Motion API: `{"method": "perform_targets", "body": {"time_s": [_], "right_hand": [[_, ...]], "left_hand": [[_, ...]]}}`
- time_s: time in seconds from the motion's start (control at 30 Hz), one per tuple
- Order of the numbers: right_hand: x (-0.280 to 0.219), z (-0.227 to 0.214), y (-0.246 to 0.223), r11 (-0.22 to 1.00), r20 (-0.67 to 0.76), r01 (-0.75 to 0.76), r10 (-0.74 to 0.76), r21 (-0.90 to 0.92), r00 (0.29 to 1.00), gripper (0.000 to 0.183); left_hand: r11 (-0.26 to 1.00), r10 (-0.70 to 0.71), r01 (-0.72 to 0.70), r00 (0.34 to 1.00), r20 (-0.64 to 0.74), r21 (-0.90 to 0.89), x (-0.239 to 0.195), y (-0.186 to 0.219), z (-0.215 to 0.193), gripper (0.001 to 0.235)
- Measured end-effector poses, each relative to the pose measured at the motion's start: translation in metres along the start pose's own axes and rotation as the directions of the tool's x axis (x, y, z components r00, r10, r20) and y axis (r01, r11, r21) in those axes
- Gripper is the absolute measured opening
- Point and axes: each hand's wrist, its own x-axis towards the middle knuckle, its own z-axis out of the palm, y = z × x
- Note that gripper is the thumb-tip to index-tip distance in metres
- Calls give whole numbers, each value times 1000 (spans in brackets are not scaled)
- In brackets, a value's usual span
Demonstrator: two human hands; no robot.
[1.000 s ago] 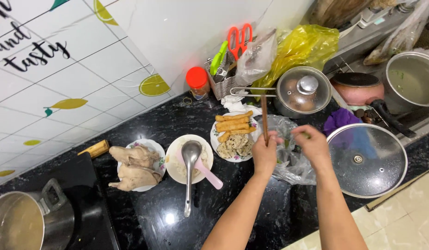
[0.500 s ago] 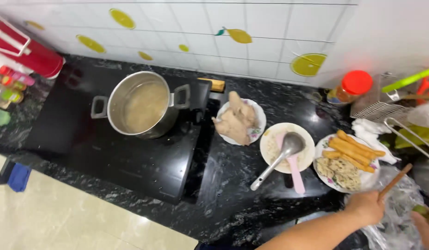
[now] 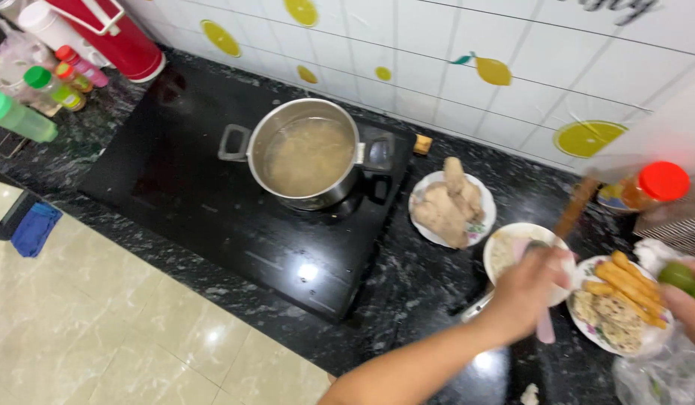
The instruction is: Wash dishes, then use chopsticks to transfer cooked meat from a boiling pot onto a plate.
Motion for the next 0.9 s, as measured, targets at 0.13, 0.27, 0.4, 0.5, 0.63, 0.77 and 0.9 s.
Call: {"method": "perform_targets", "body": {"time_s": [0.13,0.27,0.4,0.5,0.63,0.77,0.9], "right_hand": [[-8,170,-364,806,184,348,-295,-479,937,45],[20,295,-476,672,403,519,-339,-529,850,35],[65,408,-494,434,579,627,-254,-647,775,30],[87,466,-479,341,602,662,-277,-668,749,30],[96,512,-479,321,601,626,-187,-710,777,34],[100,536,-470,232,572,574,-83,-785,816,27],[105,545,-454,161,584,585,-57,-795,810,26]], "left_hand": [[997,10,4,986,-168,80,-29,79,-153,42],[961,207,-111,898,-389,255,-53,105,-286,35],[808,389,-18,767,-511,588,-64,114,-397,26],[780,389,75,720,-575,621,-48,92,-476,24],[784,355,141,697,-623,605,-6,45,-547,29],[879,149,199,750,-644,434,20,39,-560,44],[894,164,154,761,-627,421,25,28,-566,47]]}}
